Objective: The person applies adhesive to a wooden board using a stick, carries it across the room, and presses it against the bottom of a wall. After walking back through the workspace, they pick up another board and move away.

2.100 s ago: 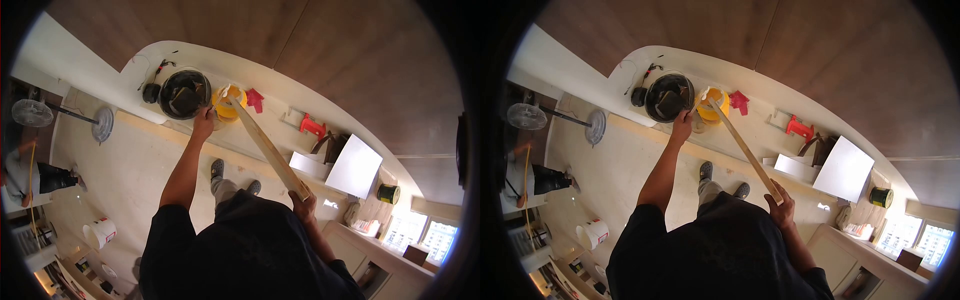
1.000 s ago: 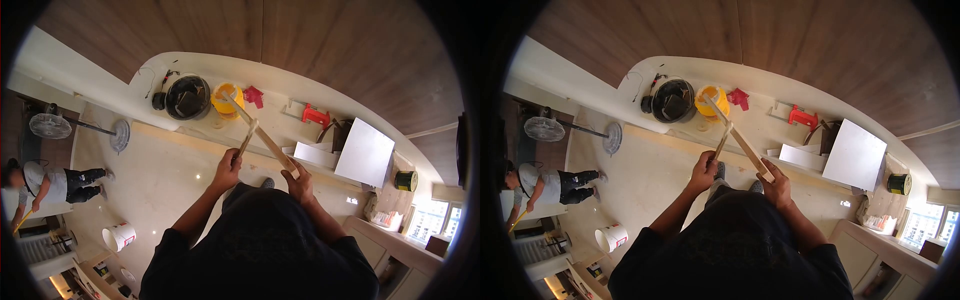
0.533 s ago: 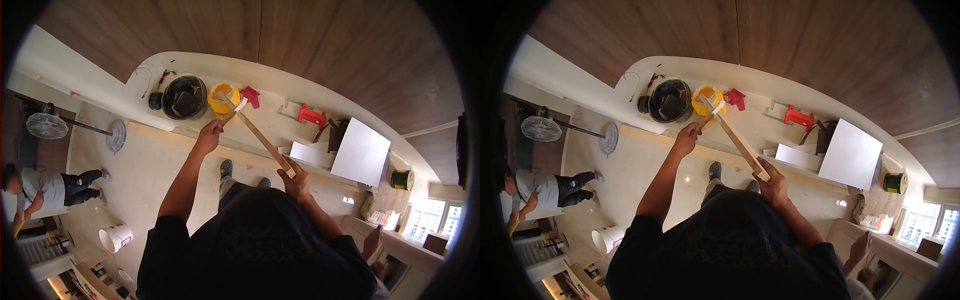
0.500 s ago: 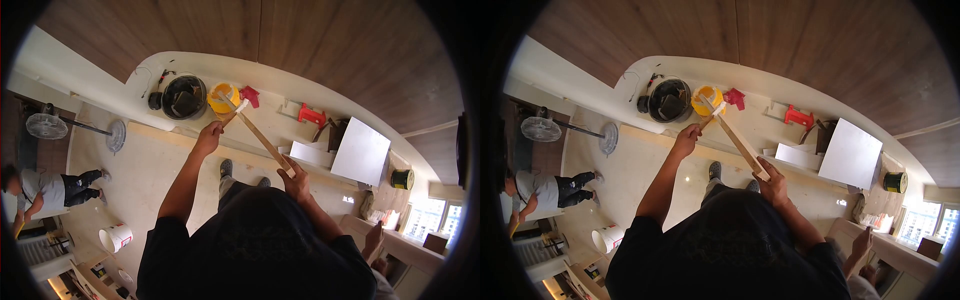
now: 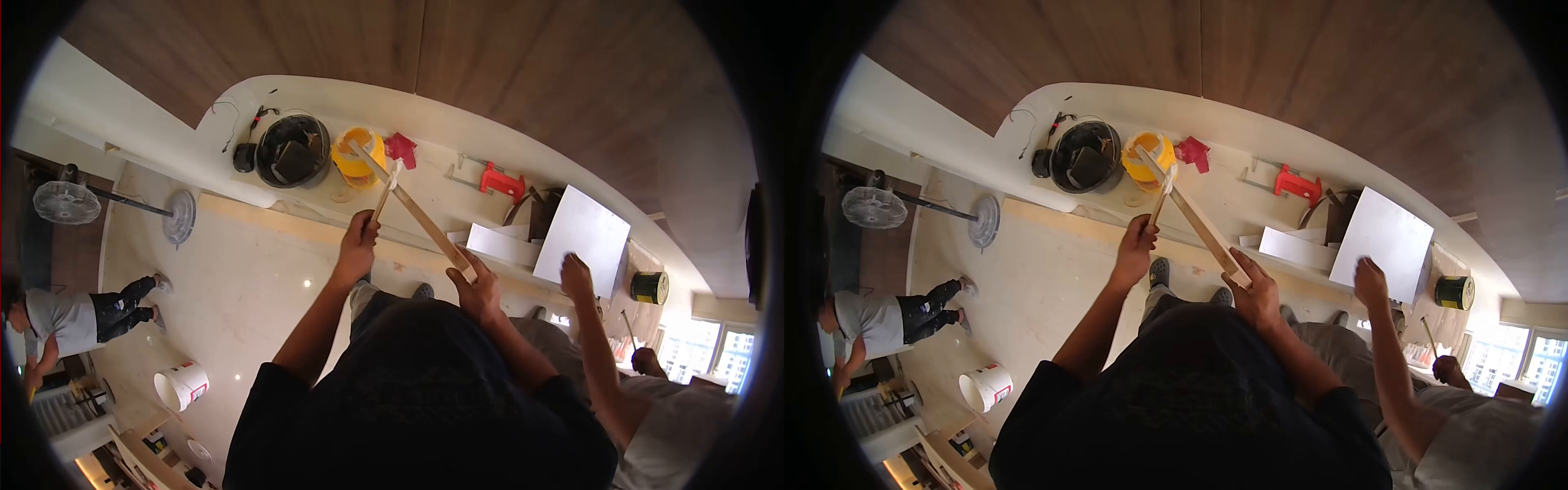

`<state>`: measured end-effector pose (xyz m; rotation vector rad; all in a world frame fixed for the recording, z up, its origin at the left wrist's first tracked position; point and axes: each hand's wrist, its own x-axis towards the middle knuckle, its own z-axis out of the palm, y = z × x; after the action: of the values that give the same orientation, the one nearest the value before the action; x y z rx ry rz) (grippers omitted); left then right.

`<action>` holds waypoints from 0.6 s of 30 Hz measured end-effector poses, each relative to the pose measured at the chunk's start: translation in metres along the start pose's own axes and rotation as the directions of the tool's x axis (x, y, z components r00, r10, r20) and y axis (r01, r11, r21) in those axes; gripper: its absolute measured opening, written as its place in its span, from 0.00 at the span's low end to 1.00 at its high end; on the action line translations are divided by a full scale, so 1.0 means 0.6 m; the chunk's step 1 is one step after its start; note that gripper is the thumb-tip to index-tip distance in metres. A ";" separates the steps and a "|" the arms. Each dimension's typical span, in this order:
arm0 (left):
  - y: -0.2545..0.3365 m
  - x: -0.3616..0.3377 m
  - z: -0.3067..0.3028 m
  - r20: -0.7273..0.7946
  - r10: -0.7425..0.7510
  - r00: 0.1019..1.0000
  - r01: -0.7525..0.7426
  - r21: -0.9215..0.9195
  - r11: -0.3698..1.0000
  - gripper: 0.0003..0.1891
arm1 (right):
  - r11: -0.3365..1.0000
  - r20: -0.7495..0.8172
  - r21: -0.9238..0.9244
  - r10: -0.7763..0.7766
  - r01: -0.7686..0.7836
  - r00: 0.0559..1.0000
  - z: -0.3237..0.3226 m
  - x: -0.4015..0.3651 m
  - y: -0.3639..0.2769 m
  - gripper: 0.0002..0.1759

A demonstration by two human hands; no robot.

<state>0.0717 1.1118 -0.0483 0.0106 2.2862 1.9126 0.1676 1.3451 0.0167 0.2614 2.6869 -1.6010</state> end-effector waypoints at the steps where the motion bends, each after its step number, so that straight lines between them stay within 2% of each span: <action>1: -0.013 -0.003 0.019 -0.041 0.025 0.999 -0.024 0.042 0.999 0.13 | 1.000 0.009 0.013 0.014 -0.014 1.000 0.000 -0.002 -0.002 0.27; 3: -0.009 -0.021 0.043 -0.098 0.105 0.990 -0.091 0.136 0.986 0.13 | 1.000 -0.001 -0.009 0.004 -0.004 1.000 0.004 -0.002 0.008 0.27; 6: 0.005 -0.059 0.032 -0.045 0.225 0.973 -0.197 0.343 0.918 0.13 | 0.999 -0.011 0.018 -0.044 0.044 0.999 0.003 -0.002 0.014 0.26; 10: 0.041 -0.106 -0.005 0.076 0.153 0.985 -0.169 0.286 0.943 0.14 | 0.995 -0.018 0.008 -0.096 0.096 0.995 0.004 -0.001 0.016 0.25; 11: 0.043 -0.106 -0.010 0.052 0.106 0.993 -0.116 0.239 0.964 0.13 | 0.995 -0.024 0.015 -0.102 0.102 0.995 0.004 -0.002 0.017 0.25; 14: 0.046 -0.066 -0.021 -0.077 0.245 0.967 -0.196 0.394 0.898 0.12 | 0.993 -0.032 0.028 -0.118 0.119 0.992 0.005 -0.002 0.017 0.24; 15: 0.044 -0.044 -0.024 -0.096 0.275 0.957 -0.221 0.375 0.900 0.12 | 0.992 -0.031 0.025 -0.122 0.123 0.992 0.005 -0.002 0.017 0.24; 18: 0.062 -0.005 -0.029 -0.023 0.368 0.930 -0.323 0.431 0.843 0.13 | 0.994 -0.024 0.018 -0.109 0.109 0.994 0.004 -0.003 0.012 0.24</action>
<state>0.0687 1.1014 -0.0085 0.4132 2.8924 1.5345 0.1705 1.3463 0.0095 0.1363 2.7495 -1.6622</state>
